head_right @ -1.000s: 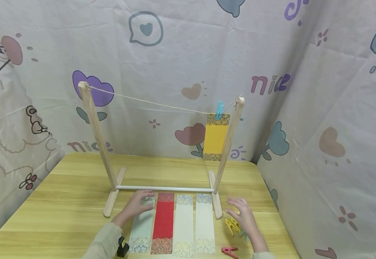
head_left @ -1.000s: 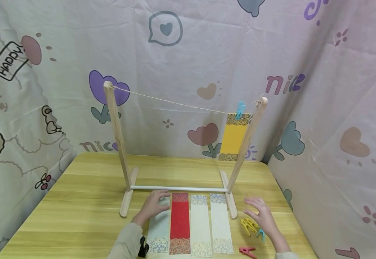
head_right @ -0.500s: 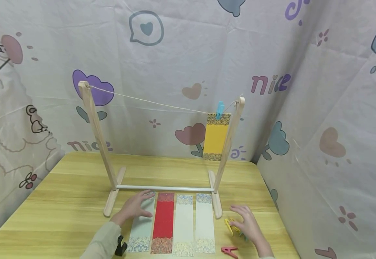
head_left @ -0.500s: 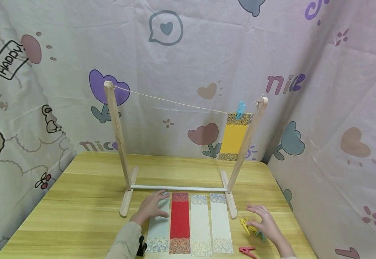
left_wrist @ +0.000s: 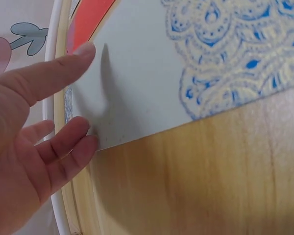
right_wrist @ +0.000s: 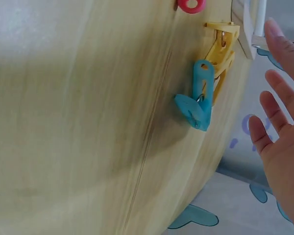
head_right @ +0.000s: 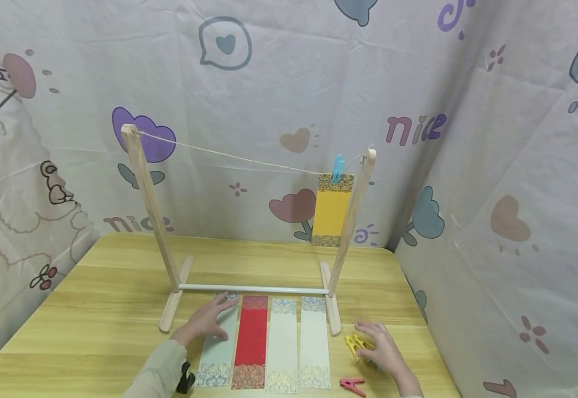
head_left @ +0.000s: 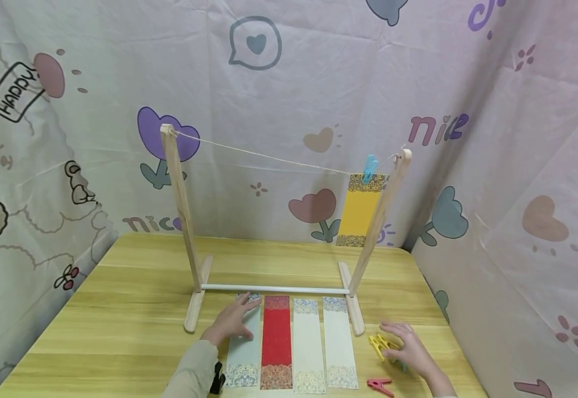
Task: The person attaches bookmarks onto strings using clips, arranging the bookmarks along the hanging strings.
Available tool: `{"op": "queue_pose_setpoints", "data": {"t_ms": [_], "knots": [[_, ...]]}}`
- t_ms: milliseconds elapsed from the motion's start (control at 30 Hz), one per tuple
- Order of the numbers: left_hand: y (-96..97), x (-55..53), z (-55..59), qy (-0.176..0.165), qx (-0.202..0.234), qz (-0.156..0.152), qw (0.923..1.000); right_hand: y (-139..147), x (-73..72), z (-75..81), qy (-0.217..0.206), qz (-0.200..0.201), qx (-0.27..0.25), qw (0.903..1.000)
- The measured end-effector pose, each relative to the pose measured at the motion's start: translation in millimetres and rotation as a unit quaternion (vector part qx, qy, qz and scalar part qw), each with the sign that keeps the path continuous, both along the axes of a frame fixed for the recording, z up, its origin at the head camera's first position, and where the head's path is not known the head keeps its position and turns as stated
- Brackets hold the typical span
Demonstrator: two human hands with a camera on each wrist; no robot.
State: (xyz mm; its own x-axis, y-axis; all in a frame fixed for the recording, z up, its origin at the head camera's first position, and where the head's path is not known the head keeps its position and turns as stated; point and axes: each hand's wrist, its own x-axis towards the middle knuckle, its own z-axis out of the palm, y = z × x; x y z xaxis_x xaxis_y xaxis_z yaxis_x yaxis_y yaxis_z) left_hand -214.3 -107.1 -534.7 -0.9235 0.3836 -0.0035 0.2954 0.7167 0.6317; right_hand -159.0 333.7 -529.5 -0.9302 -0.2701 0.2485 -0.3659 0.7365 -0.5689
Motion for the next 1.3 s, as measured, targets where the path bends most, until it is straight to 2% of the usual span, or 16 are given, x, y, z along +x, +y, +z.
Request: {"op": "queue_pose_setpoints", "data": {"t_ms": [233, 433, 733, 967, 1200, 1300], "knots": [[-0.8, -0.2, 0.1, 0.002, -0.019, -0.004, 0.9998, 4, -3.3, -8.8, -0.005, 0.034, 0.021, 0.9992], [-2.2, -0.3, 0.0, 0.013, -0.035, -0.013, 0.9992, 4, -5.4, -15.5, -0.004, 0.045, 0.053, 0.9976], [-6.4, -3.5, -3.9, -0.024, -0.039, -0.003, 0.999, 2, -7.2, -16.3, -0.013, 0.063, 0.087, 0.9941], [-7.2, -2.4, -5.7, -0.04, -0.032, 0.013, 0.9986, 0, -7.0, -17.5, -0.002, 0.064, 0.081, 0.9946], [-6.5, -1.4, -9.0, -0.042, -0.018, 0.025, 0.9986, -1, -9.3, -18.9, -0.042, 0.062, 0.07, 0.9947], [-7.0, -2.1, -11.4, -0.036, -0.016, 0.023, 0.9989, -1, -10.0, -20.5, -0.039, 0.068, 0.072, 0.9943]]}}
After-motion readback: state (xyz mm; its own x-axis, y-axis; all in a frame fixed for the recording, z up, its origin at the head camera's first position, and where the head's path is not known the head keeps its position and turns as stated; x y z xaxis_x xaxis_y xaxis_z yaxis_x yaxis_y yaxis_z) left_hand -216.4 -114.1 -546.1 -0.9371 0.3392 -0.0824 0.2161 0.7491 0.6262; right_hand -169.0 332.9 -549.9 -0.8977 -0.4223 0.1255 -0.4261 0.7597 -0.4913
